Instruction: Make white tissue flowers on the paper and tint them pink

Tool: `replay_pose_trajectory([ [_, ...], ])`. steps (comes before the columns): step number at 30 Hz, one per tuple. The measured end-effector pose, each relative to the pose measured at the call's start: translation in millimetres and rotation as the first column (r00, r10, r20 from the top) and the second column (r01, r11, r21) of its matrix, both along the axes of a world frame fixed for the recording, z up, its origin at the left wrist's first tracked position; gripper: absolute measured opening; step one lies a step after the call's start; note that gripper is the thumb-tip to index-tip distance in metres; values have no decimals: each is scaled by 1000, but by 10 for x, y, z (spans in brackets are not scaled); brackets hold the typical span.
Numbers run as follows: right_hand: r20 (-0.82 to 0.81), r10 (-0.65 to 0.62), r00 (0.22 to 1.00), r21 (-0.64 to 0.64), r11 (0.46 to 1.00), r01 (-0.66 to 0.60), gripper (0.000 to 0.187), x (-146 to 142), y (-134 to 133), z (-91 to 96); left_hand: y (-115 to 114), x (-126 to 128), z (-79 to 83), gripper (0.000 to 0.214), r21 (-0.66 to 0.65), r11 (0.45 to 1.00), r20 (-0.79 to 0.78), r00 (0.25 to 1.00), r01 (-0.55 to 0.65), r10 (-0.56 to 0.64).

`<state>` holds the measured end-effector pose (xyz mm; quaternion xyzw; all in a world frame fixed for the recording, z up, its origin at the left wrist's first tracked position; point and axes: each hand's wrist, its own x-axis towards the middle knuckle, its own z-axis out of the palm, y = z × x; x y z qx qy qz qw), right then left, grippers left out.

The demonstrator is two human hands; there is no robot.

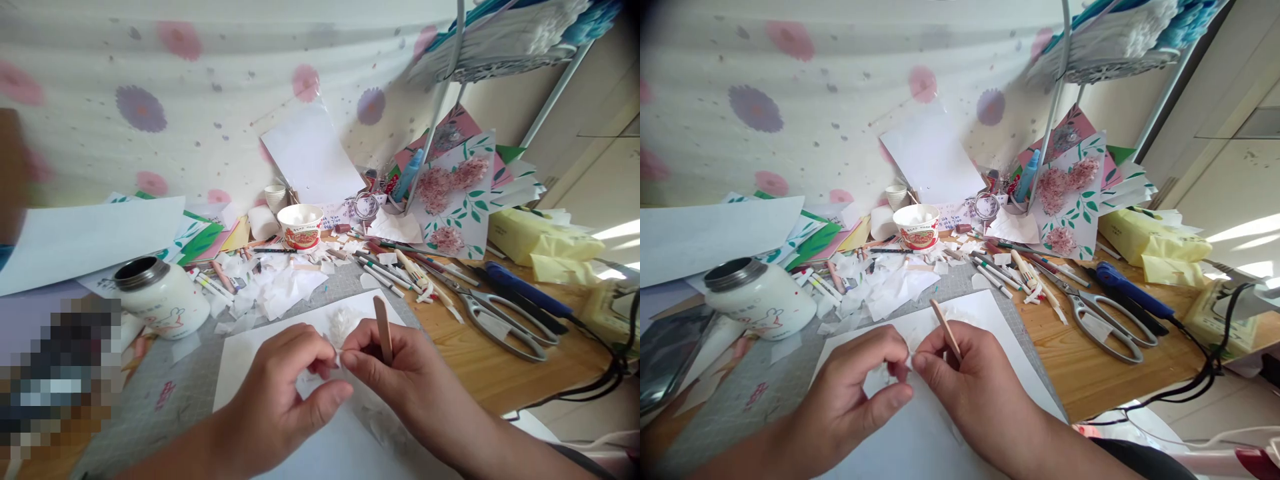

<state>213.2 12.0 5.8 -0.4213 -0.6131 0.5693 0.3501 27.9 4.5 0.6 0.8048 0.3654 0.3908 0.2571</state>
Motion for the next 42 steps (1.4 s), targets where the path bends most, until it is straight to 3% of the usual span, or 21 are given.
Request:
replay_pose_trajectory([
  [4, 39, -16, 999, 37, 999, 15, 22, -50, -1, 10, 13, 47, -15, 17, -108, 993, 55, 997, -46, 52],
  [11, 33, -133, 991, 2, 991, 133, 22, -29, 84, -38, 136, -38, -6, 23, -148, 976, -66, 986, -161, 152],
  [17, -13, -260, 965, -43, 965, 260, 25, 131, 206, -161, 514, -302, -129, 22, -73, 917, -260, 895, -392, 361],
  [21, 14, -239, 971, -33, 970, 239, 26, 185, 197, -135, 718, -501, -165, 19, 29, 873, -354, 812, -487, 465],
  [23, 52, -210, 976, -18, 977, 211, 25, 189, 176, -101, 748, -558, -142, 14, 85, 852, -351, 785, -517, 511],
  [25, 91, -176, 980, -5, 984, 177, 24, 179, 156, -67, 708, -556, -102, 24, 129, 839, -323, 778, -528, 539],
  [27, 118, -140, 983, -1, 990, 141, 21, 157, 143, -42, 607, -492, -62, 29, 57, 895, -257, 859, -443, 442],
  [29, 128, -108, 986, -3, 994, 109, 19, 121, 134, -27, 480, -381, -28, 31, -131, 966, -135, 969, -225, 207],
  [30, 129, -92, 987, -4, 996, 94, 17, 100, 130, -22, 419, -320, -13, 34, -228, 969, -71, 994, -99, 85],
  [32, 130, -65, 989, -6, 998, 67, 14, 53, 119, -13, 327, -208, 18, 33, -347, 938, -29, 999, 26, -39],
  [35, 135, -35, 990, -14, 999, 37, 12, 3, 88, 8, 264, -130, 72, 6, -378, 926, -81, 996, 2, -36],
  [38, 103, -9, 995, 3, 1000, 9, 14, 42, 39, 23, 227, -179, 98, 11, -399, 916, -144, 989, -41, -18],
  [42, -20, -12, 1000, 95, 995, 14, 35, 277, -38, -41, 123, -311, 3, 5, -511, 858, -331, 932, -47, -147],
])
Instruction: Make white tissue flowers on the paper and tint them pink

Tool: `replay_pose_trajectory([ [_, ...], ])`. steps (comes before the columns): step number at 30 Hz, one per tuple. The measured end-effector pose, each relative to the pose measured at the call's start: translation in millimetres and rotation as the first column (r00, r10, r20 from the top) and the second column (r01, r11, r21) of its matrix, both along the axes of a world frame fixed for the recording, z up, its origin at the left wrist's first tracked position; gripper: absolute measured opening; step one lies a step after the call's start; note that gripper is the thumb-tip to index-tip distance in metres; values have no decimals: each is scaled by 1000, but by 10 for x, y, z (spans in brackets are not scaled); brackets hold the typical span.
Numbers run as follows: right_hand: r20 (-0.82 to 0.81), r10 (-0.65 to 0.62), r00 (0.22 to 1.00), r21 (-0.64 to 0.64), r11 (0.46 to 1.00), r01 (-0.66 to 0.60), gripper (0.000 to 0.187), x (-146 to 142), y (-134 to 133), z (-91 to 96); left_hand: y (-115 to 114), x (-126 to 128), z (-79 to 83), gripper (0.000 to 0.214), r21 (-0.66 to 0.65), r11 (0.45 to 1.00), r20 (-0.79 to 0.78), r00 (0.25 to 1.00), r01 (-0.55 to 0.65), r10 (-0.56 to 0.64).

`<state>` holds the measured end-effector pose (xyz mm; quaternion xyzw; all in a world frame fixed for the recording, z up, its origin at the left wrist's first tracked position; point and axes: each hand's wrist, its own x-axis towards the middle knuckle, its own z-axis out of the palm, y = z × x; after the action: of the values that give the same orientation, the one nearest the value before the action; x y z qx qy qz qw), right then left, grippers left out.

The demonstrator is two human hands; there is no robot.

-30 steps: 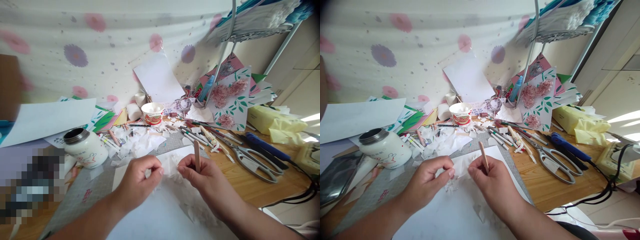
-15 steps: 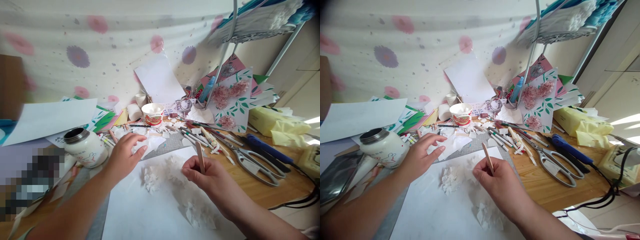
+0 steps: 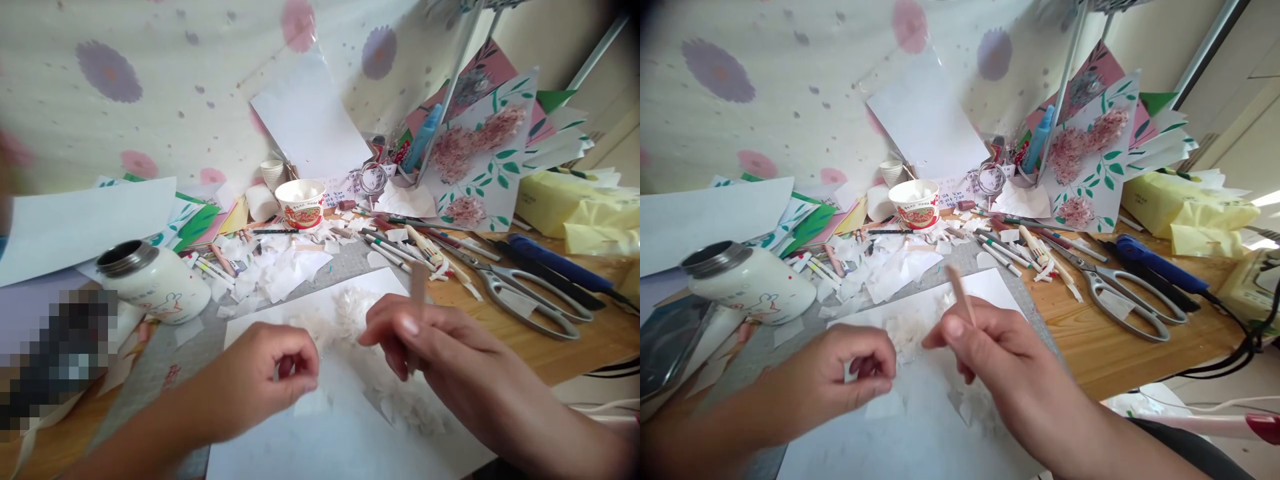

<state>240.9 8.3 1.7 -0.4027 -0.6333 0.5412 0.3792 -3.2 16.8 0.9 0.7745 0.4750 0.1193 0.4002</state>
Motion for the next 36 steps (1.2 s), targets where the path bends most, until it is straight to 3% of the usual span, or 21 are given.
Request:
replay_pose_trajectory([
  [3, 104, -56, 993, 77, 996, 48, 40, 199, -78, -107, -60, -38, -114, 7, 15, 998, -144, 988, 62, -59],
  [7, 131, -233, 964, 310, 933, 183, 18, 270, -194, -199, -58, -32, -184, 10, 166, 975, -151, 981, 149, -124],
  [9, 130, -171, 977, 419, 902, 102, 10, 218, -225, -193, -51, -38, -187, 11, 227, 960, -119, 983, 164, -140],
  [11, 167, -23, 986, 476, 877, -60, 8, 147, -234, -173, -51, -47, -190, 12, 304, 941, -109, 987, 150, -122],
  [14, 312, 130, 941, 542, 789, -289, 13, 54, -236, -177, -52, -51, -220, 13, 408, 905, -101, 991, 122, -88],
  [18, 566, 27, 824, 616, 650, -445, 20, -39, -268, -304, -37, -32, -283, 15, 451, 887, -55, 995, 95, -78],
  [22, 492, -118, 863, 757, 547, -357, 24, -132, -284, -435, -26, -15, -310, 16, 454, 887, -35, 997, 79, -71],
  [29, 534, -154, 831, 777, 478, -410, 31, -225, -256, -440, -15, -3, -305, 16, 457, 887, -56, 997, 74, -55],
  [33, 465, -198, 863, 818, 469, -334, 34, -279, -261, -471, -10, 0, -290, 17, 447, 890, -79, 995, 85, -56],
  [36, 541, -173, 823, 780, 469, -414, 32, -293, -258, -431, -8, -18, -270, 17, 443, 891, -106, 993, 99, -57],
])
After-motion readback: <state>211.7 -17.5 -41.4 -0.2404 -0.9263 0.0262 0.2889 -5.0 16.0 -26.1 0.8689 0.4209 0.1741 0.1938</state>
